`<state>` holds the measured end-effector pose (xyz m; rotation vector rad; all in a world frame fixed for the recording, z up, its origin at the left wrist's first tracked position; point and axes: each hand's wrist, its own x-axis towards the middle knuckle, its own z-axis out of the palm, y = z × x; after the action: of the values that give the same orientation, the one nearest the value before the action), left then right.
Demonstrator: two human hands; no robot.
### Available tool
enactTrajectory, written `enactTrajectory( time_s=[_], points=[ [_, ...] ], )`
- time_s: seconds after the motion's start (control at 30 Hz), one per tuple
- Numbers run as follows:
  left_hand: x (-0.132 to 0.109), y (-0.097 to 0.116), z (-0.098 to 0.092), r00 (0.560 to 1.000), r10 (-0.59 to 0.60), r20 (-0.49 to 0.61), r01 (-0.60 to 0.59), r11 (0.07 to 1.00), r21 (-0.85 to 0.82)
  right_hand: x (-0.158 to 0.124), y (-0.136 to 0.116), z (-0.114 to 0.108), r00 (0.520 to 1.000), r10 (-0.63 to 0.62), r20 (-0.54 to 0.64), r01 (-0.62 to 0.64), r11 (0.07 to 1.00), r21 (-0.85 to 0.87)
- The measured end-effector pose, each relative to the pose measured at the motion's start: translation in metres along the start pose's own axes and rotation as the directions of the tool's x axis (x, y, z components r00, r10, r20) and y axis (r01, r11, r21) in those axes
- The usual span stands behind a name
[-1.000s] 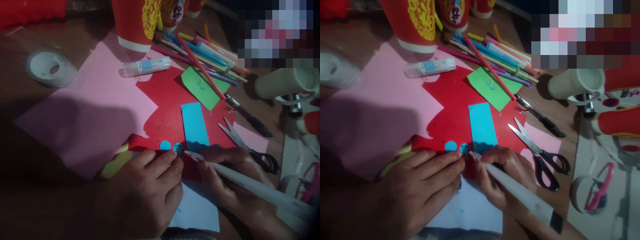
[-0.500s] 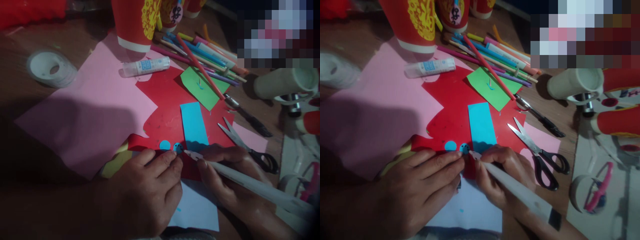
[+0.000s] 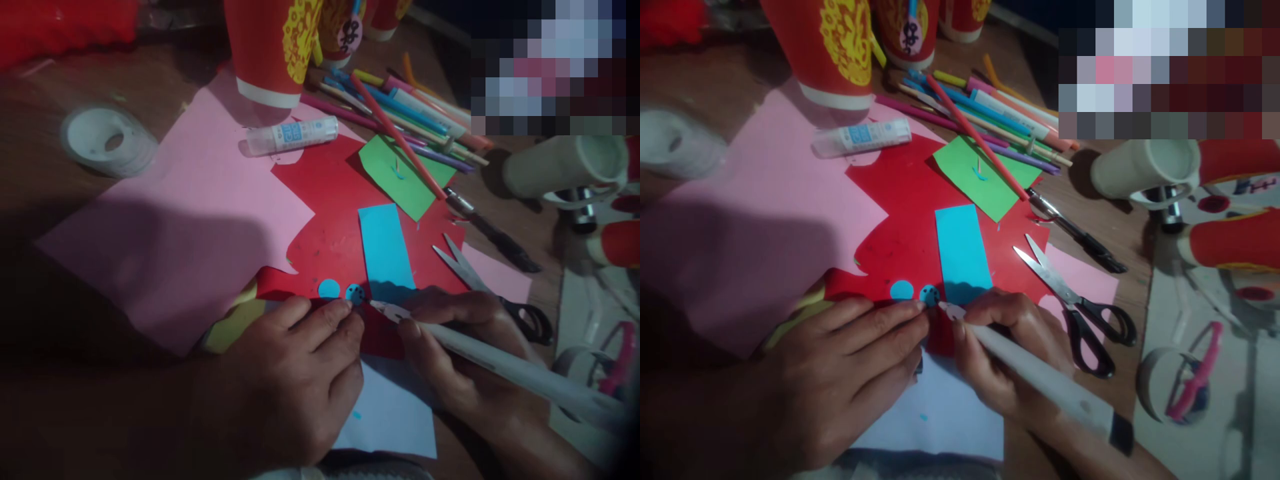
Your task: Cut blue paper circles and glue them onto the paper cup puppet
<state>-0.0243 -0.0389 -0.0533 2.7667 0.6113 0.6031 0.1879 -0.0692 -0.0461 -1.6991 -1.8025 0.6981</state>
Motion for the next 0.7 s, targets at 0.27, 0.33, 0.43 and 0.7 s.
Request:
enactTrajectory(
  time_s=[0.27, 0.33, 0.43, 0.7],
  points=[
    [0.000, 0.007, -0.001, 0.998, -0.050, -0.024, 0.050, 0.999, -0.018, 0.003, -0.012, 0.000, 0.992, -0.121, -0.019, 0.117, 0.982, -0.150],
    [0.001, 0.007, -0.001, 0.998, -0.050, -0.028, 0.049, 0.999, -0.023, 0.003, -0.014, -0.001, 0.993, -0.117, 0.023, 0.119, 0.985, -0.123],
    [0.001, 0.006, -0.001, 0.999, -0.047, -0.018, 0.047, 0.999, -0.020, 0.003, -0.012, -0.001, 0.992, -0.118, 0.047, 0.122, 0.988, -0.091],
    [-0.001, 0.005, -0.001, 1.000, -0.013, 0.008, 0.013, 1.000, -0.023, 0.006, -0.001, -0.003, 0.978, -0.112, 0.175, 0.126, 0.990, -0.067]
  ],
)
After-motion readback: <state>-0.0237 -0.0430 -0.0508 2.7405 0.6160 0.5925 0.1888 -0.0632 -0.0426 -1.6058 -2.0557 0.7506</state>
